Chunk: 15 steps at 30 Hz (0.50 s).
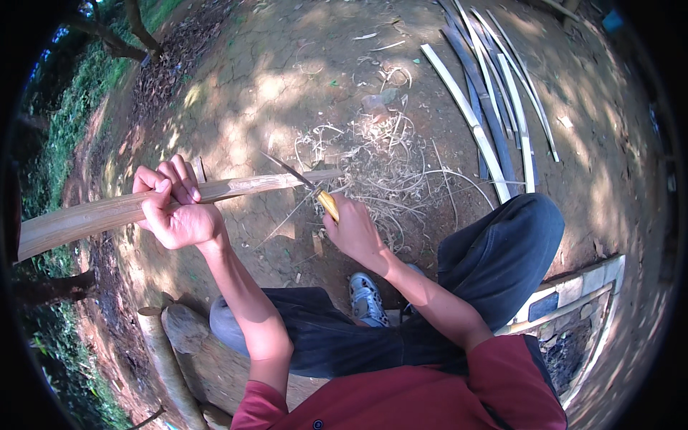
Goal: The person shaves a long piece of wood with a knife. They hold the wood pole with one hand and repeatedly scrape the knife along its length to remove thin layers, letting the wood shavings fall to the dirt ground.
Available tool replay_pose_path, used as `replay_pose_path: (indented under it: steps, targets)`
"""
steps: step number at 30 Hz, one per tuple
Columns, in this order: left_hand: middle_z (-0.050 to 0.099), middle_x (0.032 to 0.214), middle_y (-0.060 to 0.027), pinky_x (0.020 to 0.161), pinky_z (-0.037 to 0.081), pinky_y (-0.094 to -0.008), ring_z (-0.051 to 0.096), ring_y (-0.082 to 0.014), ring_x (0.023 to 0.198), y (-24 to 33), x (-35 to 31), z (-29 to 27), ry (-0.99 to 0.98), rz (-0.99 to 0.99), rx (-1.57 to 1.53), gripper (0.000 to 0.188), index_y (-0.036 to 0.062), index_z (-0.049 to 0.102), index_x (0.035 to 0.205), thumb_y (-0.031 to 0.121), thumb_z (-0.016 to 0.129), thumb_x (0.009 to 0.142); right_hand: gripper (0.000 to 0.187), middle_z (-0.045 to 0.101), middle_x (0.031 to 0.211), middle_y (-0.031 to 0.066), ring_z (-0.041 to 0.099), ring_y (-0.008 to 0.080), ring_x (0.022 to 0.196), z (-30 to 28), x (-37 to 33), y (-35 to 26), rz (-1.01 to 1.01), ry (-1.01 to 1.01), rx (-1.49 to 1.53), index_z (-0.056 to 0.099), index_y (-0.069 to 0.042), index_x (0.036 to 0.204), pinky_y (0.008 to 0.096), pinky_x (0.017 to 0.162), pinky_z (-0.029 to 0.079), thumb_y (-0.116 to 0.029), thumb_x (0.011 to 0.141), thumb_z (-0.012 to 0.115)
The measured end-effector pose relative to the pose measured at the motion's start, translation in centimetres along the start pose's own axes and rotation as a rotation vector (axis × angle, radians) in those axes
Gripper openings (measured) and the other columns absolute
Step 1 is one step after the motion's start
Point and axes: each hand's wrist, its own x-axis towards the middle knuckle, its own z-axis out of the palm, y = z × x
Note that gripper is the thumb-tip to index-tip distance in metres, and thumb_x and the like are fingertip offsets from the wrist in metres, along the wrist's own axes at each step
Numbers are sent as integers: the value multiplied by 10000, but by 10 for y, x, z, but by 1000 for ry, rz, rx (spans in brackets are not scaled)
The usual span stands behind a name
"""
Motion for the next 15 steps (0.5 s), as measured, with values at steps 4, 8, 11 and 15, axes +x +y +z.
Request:
replay_pose_path:
  steps: [4, 8, 11, 15]
  targets:
    - [296, 580, -21, 374, 251, -216, 260, -75, 414, 5, -2, -4, -18, -55, 10, 157, 32, 347, 631, 23, 479, 716, 183, 597, 713, 277, 610, 444, 717, 8, -2, 1, -69, 45, -32, 568, 59, 937, 478, 638, 480, -16, 772, 594]
    - [289, 516, -11, 368, 224, -207, 254, -81, 409, 2, -3, -6, -16, -59, 69, 142, 52, 356, 646, 82, 465, 732, 179, 600, 742, 263, 606, 447, 742, 14, -4, 4, -65, 52, -22, 564, 44, 949, 483, 649, 477, -21, 784, 590]
    - [293, 552, -17, 377, 246, -217, 258, -80, 411, 5, -4, -7, -3, -58, 34, 143, 43, 353, 641, 52, 473, 718, 170, 598, 747, 257, 598, 452, 736, 16, -6, 2, -106, 64, -21, 559, 37, 965, 480, 635, 467, -59, 828, 582]
    - [296, 590, -26, 396, 268, -226, 257, -81, 417, 6, -5, -8, -4, -46, 13, 153, 33, 336, 633, 25, 475, 696, 186, 587, 731, 262, 583, 465, 718, 20, -8, 0, -45, 60, -28, 519, 30, 1012, 484, 609, 443, -123, 907, 536]
